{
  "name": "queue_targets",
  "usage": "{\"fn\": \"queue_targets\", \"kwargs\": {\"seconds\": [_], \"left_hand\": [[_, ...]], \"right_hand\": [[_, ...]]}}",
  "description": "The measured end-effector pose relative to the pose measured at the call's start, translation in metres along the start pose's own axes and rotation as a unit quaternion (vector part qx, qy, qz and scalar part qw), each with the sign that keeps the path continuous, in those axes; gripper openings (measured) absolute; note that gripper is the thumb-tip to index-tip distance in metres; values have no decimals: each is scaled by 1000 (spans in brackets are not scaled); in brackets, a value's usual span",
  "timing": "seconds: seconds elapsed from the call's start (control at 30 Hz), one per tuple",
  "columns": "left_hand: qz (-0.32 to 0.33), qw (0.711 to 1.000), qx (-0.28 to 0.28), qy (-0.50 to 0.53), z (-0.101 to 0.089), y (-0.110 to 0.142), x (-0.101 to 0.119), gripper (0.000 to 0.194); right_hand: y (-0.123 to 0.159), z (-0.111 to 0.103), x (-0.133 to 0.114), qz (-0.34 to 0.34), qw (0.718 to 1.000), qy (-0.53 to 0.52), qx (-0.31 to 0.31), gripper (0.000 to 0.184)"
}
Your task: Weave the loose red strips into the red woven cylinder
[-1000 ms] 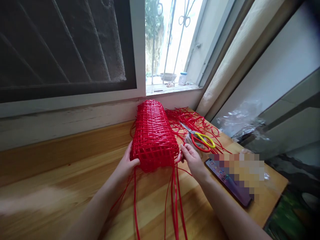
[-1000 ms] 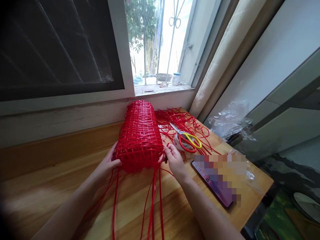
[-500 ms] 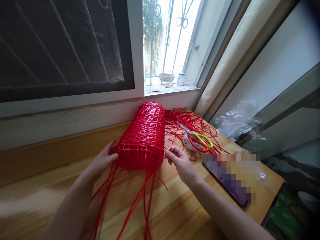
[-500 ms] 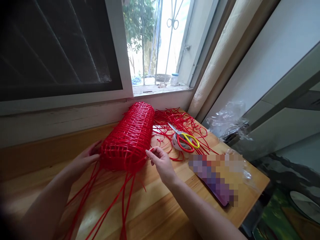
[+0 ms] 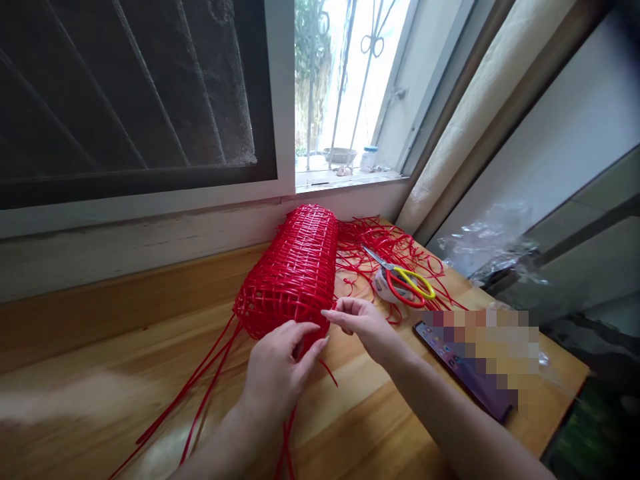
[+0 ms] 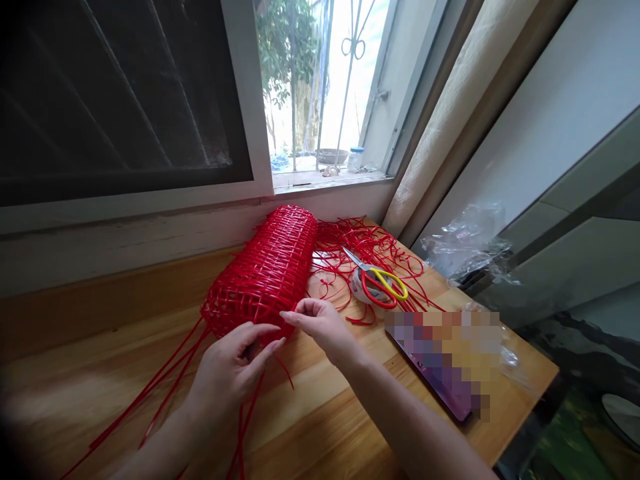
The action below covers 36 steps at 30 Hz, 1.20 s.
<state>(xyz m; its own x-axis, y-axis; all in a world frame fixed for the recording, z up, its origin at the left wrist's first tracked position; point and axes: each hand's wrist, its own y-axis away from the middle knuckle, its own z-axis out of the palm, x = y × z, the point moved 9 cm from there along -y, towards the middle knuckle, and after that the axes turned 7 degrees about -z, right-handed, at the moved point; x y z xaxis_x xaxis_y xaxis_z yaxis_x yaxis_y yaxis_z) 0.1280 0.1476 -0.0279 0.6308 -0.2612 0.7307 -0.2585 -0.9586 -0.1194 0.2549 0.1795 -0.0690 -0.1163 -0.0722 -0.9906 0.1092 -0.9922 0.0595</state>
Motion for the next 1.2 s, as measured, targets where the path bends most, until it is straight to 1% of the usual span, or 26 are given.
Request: {"fn": "queue_targets", "kwargs": {"seconds": [0.07, 0.17, 0.27, 0.37, 0.43, 0.5, 0.53, 0.6, 0.67, 0.7, 0.73, 0.8, 1.0, 1.07, 1.2], "left_hand": [[-4, 999, 18, -27, 4, 0, -4, 20], [-6, 997, 55, -57, -1, -1, -6, 24], [-19, 994, 85, -70, -9, -2, -7, 27], [-45, 993, 84, -70, -12, -3, -11, 30], [-53, 993, 77, -69, -11, -3, -13, 30], [-55, 994, 66, -64, -10, -3, -14, 30], [-56, 995, 61, -60, -9, -3, -15, 29], [-61, 995, 50, -53, -8, -4, -16, 29], [-69, 996, 42, -48, -7, -5, -18, 29], [-73, 995, 40, -47, -7, -6, -18, 29], [-75, 995, 39, -48, -7, -6, -19, 29], [-70, 995, 41, -54, -7, -6, -17, 28], [-25, 991, 87, -96, -11, -1, -8, 27], [-20, 991, 92, -95, -11, 0, -7, 27], [-18, 992, 90, -83, -12, -1, -8, 27]], "right_hand": [[0, 2, 3, 8, 1000, 1, -8, 36], [-3, 3, 5, -10, 1000, 23, -10, 33], [-5, -2, 0, -68, 996, 54, 19, 30], [-2, -6, -8, -126, 986, 102, 40, 25], [1, -5, -14, -156, 973, 166, 40, 21], [7, -2, -24, -206, 945, 251, 43, 17], [11, 1, -30, -242, 922, 298, 47, 16], [20, 10, -43, -317, 864, 387, 51, 16], [27, 19, -50, -372, 808, 454, 47, 18], [29, 23, -51, -391, 787, 476, 42, 19], [31, 26, -51, -404, 771, 490, 37, 20], [32, 28, -51, -422, 756, 500, 32, 21], [32, 27, -50, -446, 749, 488, 41, 23], [34, 28, -48, -450, 742, 496, 36, 26], [40, 35, -44, -468, 710, 525, 21, 33]]}}
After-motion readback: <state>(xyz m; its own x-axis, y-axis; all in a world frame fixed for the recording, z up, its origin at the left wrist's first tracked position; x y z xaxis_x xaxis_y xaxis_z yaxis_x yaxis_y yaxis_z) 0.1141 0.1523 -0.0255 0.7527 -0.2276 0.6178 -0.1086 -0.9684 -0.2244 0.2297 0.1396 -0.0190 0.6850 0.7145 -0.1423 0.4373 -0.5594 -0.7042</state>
